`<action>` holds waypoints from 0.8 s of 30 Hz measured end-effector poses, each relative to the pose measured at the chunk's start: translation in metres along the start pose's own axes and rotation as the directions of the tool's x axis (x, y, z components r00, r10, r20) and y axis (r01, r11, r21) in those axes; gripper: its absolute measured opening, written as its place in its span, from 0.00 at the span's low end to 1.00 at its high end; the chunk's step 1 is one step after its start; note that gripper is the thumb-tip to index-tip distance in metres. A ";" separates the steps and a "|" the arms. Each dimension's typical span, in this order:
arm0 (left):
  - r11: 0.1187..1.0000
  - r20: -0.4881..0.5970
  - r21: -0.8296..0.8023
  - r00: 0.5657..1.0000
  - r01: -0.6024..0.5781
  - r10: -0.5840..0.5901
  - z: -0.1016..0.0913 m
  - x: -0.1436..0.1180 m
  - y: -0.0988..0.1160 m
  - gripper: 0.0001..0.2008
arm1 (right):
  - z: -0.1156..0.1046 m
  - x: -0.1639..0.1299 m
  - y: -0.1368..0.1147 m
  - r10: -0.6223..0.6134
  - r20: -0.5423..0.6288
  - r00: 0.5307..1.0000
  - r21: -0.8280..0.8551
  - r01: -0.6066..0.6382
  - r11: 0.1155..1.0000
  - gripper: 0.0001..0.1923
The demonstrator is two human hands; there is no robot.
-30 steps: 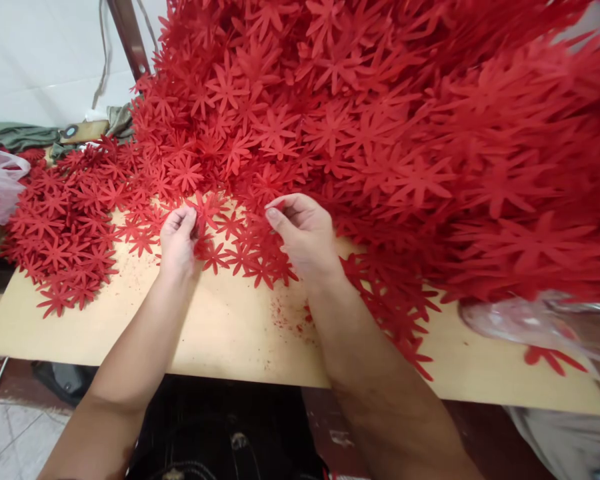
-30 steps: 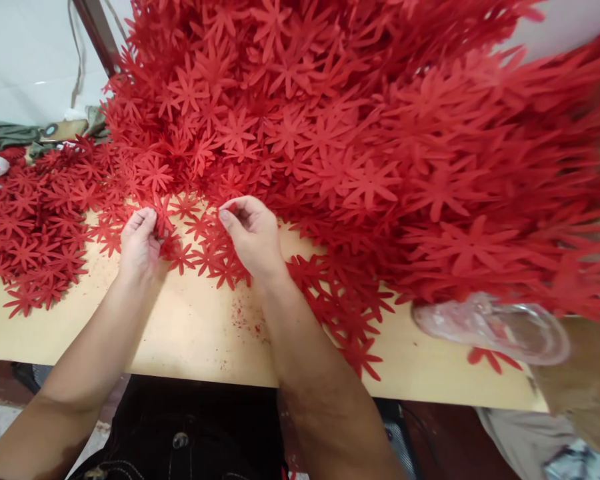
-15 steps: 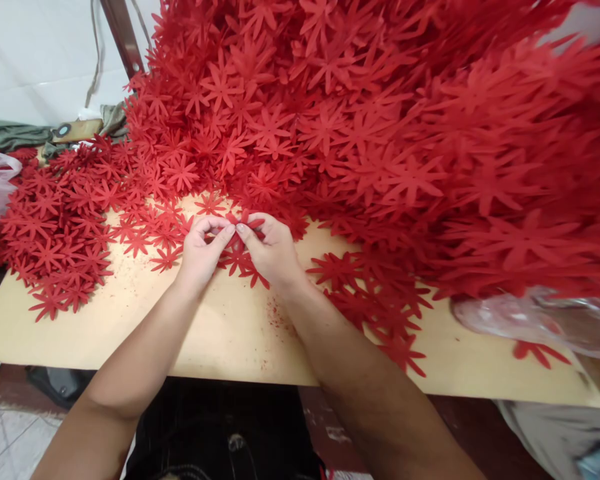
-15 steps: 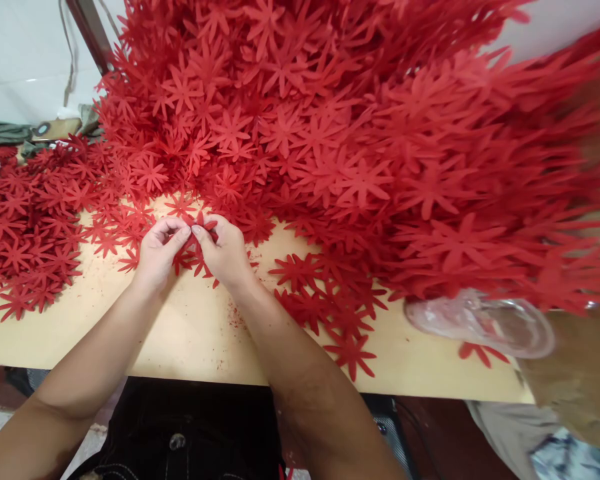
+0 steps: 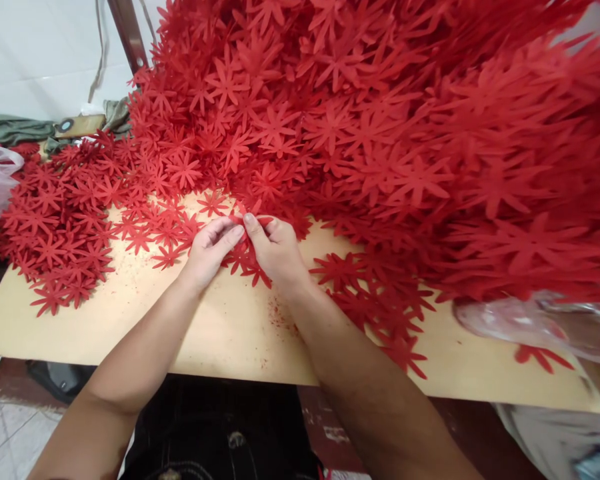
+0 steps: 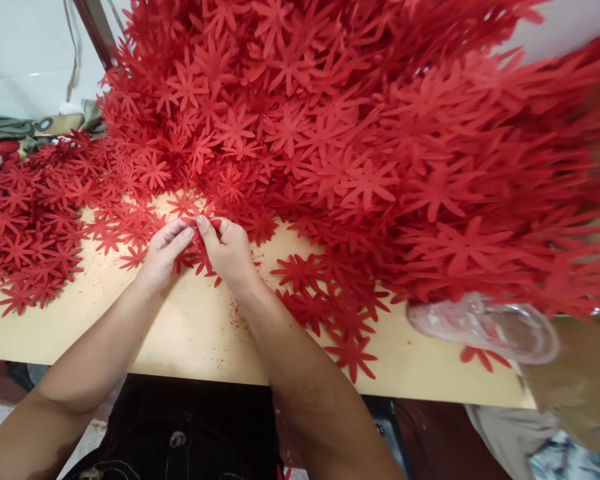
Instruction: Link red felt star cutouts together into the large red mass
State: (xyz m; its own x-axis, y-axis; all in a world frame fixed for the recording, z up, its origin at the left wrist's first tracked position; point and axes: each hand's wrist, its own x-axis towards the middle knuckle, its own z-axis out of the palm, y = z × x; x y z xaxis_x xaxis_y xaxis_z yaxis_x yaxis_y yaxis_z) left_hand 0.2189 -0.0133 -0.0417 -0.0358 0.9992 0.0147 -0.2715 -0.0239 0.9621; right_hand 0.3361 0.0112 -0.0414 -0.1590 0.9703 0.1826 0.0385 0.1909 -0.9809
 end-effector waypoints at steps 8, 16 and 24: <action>0.999 -0.087 -0.039 0.996 -0.004 0.000 -0.001 0.003 0.000 0.15 | 0.001 -0.004 0.004 0.054 0.093 0.994 -0.081 -0.047 0.996 0.22; 0.992 -0.218 -0.119 0.976 -0.031 0.004 -0.018 0.010 0.004 0.09 | 0.004 -0.004 0.001 -0.011 0.333 0.943 0.178 -0.052 0.983 0.19; 0.992 -0.104 0.114 0.993 -0.047 0.059 -0.004 0.003 0.011 0.13 | -0.001 -0.004 0.002 0.039 0.277 0.960 0.000 -0.041 0.999 0.12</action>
State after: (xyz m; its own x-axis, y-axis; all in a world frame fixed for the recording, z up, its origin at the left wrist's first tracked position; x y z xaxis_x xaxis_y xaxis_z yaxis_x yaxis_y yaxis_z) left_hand 0.2121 -0.0108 -0.0317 -0.1512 0.9876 0.0429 -0.1581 -0.0670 0.9851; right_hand 0.3381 0.0083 -0.0443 -0.4240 0.8979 0.1179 0.0450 0.1510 -0.9875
